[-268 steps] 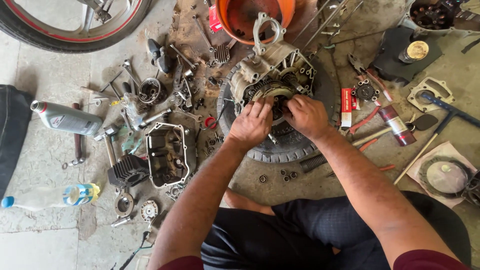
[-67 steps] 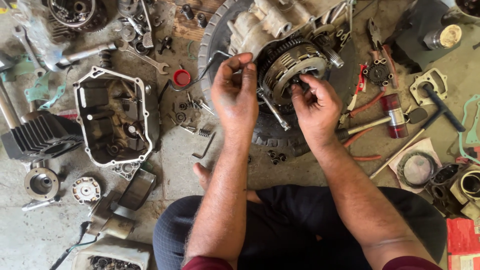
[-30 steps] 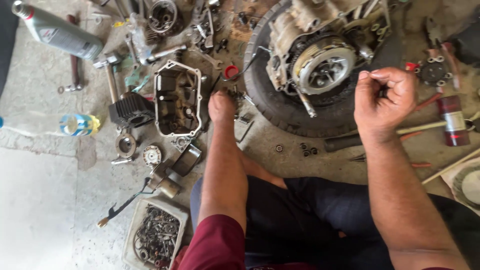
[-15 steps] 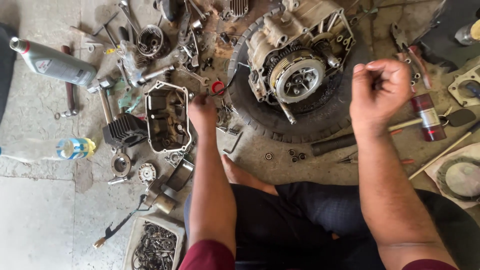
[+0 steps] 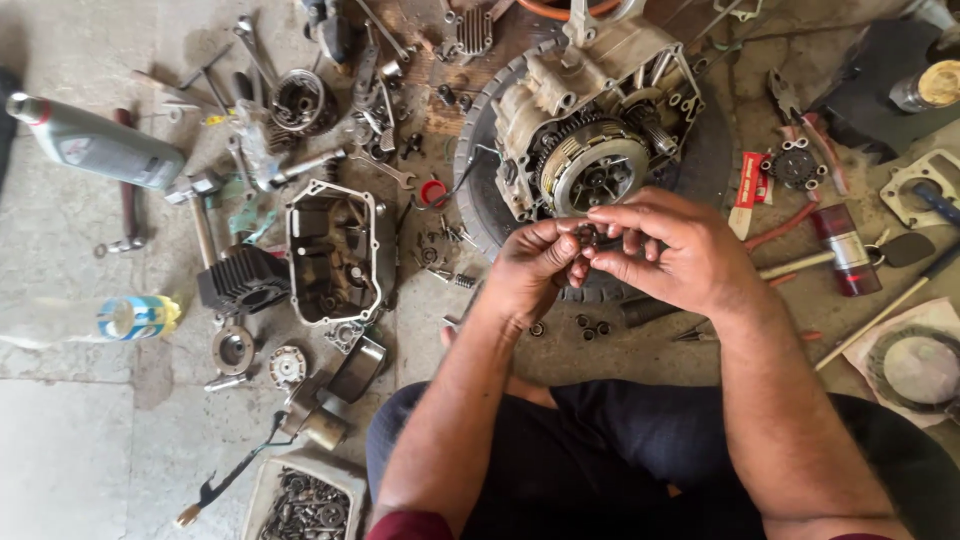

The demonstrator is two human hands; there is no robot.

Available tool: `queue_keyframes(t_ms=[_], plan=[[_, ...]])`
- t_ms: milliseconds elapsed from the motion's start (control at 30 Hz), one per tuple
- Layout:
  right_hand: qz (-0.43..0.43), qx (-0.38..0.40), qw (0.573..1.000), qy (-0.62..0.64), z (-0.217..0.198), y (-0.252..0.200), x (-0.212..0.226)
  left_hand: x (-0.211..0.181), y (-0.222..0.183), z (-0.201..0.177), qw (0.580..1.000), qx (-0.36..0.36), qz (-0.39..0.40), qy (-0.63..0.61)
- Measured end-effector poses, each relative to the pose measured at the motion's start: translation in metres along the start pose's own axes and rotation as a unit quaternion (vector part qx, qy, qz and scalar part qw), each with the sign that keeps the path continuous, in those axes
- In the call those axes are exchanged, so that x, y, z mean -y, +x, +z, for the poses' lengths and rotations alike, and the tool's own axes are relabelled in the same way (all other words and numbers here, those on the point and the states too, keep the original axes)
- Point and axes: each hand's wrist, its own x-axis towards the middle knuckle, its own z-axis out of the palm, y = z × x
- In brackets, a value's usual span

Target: The person sits on the floor of a motorcycle repair shop working on a scooter engine with clutch assembly mounted in a wheel. They fit and press the clutch plates and springs by hand, wipe their hands with a pink cloth, then hold a punch against the clutch center nut and strike it with a hammer.

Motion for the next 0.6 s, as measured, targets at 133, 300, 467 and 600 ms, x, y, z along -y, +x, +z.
queue_keyframes(t_ms=[133, 300, 467, 600], plan=[[0.013, -0.003, 0.998, -0.06, 0.005, 0.005, 0.001, 0.005, 0.011, -0.012, 1.0, 0.024, -0.013, 0.003], [0.015, -0.01, 0.99, -0.137, 0.013, 0.007, -0.012, 0.009, 0.021, -0.018, 0.999, 0.01, -0.003, 0.048], [-0.026, -0.044, 0.987, -0.154, 0.022, 0.003, -0.039, 0.009, 0.023, -0.014, 0.99, -0.039, 0.012, 0.132], [0.011, -0.111, 0.983, -0.144, 0.025, -0.001, -0.066, -0.023, 0.016, -0.009, 0.928, -0.086, 0.186, 0.311]])
